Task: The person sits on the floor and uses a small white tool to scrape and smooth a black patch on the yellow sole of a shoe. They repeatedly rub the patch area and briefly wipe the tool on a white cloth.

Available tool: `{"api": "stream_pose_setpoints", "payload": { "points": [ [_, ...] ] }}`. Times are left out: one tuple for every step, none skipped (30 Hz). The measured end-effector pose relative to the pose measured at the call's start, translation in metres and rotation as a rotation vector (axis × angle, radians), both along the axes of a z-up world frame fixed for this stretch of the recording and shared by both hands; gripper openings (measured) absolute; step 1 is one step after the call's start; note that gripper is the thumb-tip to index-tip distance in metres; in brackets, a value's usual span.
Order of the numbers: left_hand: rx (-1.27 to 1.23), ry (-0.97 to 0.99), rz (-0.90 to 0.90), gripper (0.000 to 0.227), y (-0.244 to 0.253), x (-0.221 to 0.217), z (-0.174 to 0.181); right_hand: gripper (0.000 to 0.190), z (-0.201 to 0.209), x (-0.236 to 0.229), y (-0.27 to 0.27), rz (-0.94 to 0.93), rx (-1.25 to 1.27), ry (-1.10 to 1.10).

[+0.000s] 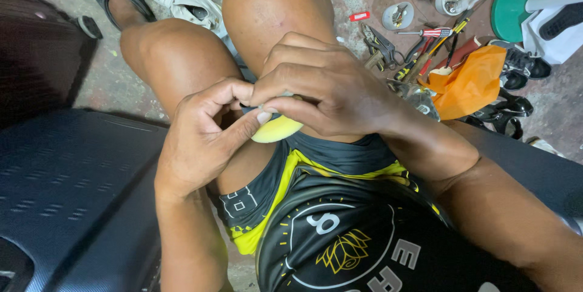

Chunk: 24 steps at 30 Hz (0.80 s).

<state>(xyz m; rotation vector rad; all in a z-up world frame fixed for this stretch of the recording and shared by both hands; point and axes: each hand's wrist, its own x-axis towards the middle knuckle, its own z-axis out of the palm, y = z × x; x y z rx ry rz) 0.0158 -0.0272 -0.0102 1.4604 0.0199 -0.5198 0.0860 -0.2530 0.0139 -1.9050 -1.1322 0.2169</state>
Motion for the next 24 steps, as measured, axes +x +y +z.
{"api": "stream_pose_setpoints", "payload": {
  "points": [
    [0.027, 0.0, -0.001, 0.017, 0.001, -0.001, 0.0, 0.019, 0.0, 0.001, 0.0, 0.009, -0.014, -0.026],
    [0.015, 0.006, 0.007, 0.018, 0.0, -0.001, 0.0, 0.019, 0.0, 0.002, 0.0, 0.018, -0.028, -0.051],
    [0.005, 0.013, 0.017, 0.019, 0.0, -0.001, 0.0, 0.019, 0.001, 0.004, 0.001, 0.014, -0.039, -0.06],
    [-0.004, 0.02, 0.028, 0.02, 0.001, -0.002, 0.0, 0.019, 0.001, 0.004, 0.001, 0.009, -0.05, -0.069],
    [-0.008, 0.008, 0.028, 0.019, 0.001, -0.003, 0.001, 0.019, 0.001, 0.005, 0.001, 0.003, -0.061, -0.077],
    [-0.012, -0.004, 0.028, 0.019, 0.002, -0.004, 0.002, 0.019, 0.002, 0.004, 0.001, 0.017, -0.047, -0.078],
    [-0.018, -0.016, 0.022, 0.019, 0.002, -0.004, 0.002, 0.019, 0.002, 0.003, 0.002, 0.027, -0.035, -0.079],
    [0.021, -0.013, 0.027, 0.018, 0.002, -0.005, 0.002, 0.019, 0.002, 0.001, 0.003, 0.037, -0.022, -0.08],
    [0.062, -0.011, 0.039, 0.018, 0.002, -0.006, 0.003, 0.018, 0.001, -0.001, 0.005, 0.047, -0.02, -0.078],
    [0.104, -0.008, 0.05, 0.018, 0.003, -0.008, 0.004, 0.017, 0.001, -0.002, 0.008, 0.057, -0.017, -0.076],
    [0.159, -0.044, 0.052, 0.018, 0.005, -0.009, 0.004, 0.017, 0.001, -0.002, 0.01, 0.06, -0.02, -0.085],
    [0.215, -0.08, 0.054, 0.019, 0.007, -0.011, 0.005, 0.017, 0.001, -0.002, 0.012, 0.064, -0.022, -0.094],
    [0.27, -0.12, 0.055, 0.019, 0.008, -0.011, 0.005, 0.018, 0.003, -0.001, 0.011, 0.056, -0.034, -0.117],
    [0.228, -0.112, 0.06, 0.018, 0.009, -0.012, 0.005, 0.02, 0.003, 0.001, 0.011, 0.048, -0.044, -0.14],
    [0.187, -0.097, 0.063, 0.017, 0.011, -0.014, 0.006, 0.019, 0.003, 0.002, 0.01, 0.054, -0.011, -0.064],
    [0.147, -0.082, 0.067, 0.016, 0.013, -0.015, 0.006, 0.019, 0.002, 0.004, 0.008, 0.062, 0.022, 0.012],
    [0.109, -0.133, 0.047, 0.016, 0.017, -0.016, 0.007, 0.018, 0.0, 0.004, 0.007, 0.064, 0.05, 0.1],
    [0.07, -0.184, 0.028, 0.016, 0.021, -0.017, 0.008, 0.017, -0.002, 0.004, 0.006, 0.064, 0.08, 0.187],
    [0.032, -0.235, 0.019, 0.016, 0.024, -0.019, 0.009, 0.016, -0.006, 0.004, 0.007, 0.081, 0.108, 0.287],
    [0.029, -0.241, 0.024, 0.016, 0.025, -0.021, 0.009, 0.016, -0.011, 0.004, 0.01, 0.101, 0.131, 0.374],
    [0.026, -0.249, 0.028, 0.017, 0.026, -0.021, 0.008, 0.017, -0.015, 0.005, 0.013, 0.116, 0.155, 0.458],
    [0.023, -0.258, 0.032, 0.017, 0.027, -0.021, 0.007, 0.02, -0.021, 0.005, 0.017, 0.134, 0.173, 0.528],
    [0.031, -0.251, 0.027, 0.017, 0.028, -0.021, 0.007, 0.023, -0.024, 0.006, 0.018, 0.153, 0.191, 0.602],
    [0.04, -0.244, 0.021, 0.017, 0.028, -0.021, 0.007, 0.023, -0.027, 0.006, 0.017, 0.163, 0.215, 0.672]
  ]
}}
